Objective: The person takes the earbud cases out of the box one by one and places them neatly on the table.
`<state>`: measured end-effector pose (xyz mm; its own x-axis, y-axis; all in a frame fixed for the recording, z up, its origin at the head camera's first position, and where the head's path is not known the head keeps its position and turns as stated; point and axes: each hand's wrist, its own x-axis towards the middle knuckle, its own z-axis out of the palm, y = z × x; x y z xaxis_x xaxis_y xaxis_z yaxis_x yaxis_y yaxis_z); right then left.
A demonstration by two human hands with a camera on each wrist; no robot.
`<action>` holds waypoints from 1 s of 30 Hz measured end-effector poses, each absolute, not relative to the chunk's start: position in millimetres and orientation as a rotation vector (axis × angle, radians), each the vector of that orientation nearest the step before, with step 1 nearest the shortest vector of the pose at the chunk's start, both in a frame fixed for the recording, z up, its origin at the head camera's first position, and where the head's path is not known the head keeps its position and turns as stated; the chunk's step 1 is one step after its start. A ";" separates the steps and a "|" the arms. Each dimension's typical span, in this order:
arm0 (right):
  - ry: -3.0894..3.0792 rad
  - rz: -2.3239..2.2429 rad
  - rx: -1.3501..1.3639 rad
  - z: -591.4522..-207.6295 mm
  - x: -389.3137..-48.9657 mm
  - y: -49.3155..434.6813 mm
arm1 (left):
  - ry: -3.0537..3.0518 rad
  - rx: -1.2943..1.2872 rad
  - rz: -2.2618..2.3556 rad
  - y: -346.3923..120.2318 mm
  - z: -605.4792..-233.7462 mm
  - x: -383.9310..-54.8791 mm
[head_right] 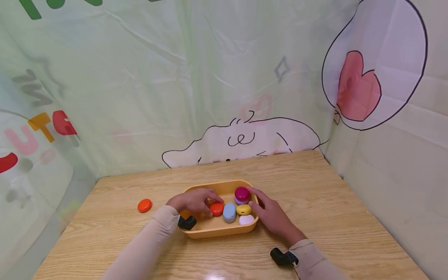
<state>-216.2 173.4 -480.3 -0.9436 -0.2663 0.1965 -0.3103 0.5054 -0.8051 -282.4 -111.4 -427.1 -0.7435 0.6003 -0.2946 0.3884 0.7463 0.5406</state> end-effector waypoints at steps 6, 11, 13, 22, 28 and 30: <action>-2.683 1.479 0.515 -481.7 -216.0 171.2 | 2.504 0.749 0.631 -112.9 -431.2 -283.0; -2.689 1.477 0.519 -482.0 -214.6 171.7 | 2.486 0.792 0.643 -115.7 -427.7 -281.8; -2.684 1.475 0.516 -481.1 -214.4 172.3 | 2.476 0.785 0.672 -116.6 -423.7 -280.1; -2.682 1.470 0.509 -478.1 -211.6 172.7 | 2.465 0.722 0.779 -122.4 -416.2 -274.7; -2.677 1.477 0.514 -477.1 -212.6 172.8 | 2.448 0.724 0.909 -129.1 -411.2 -271.3; -2.671 1.478 0.520 -477.2 -213.8 173.0 | 2.453 0.719 0.954 -131.7 -408.2 -269.6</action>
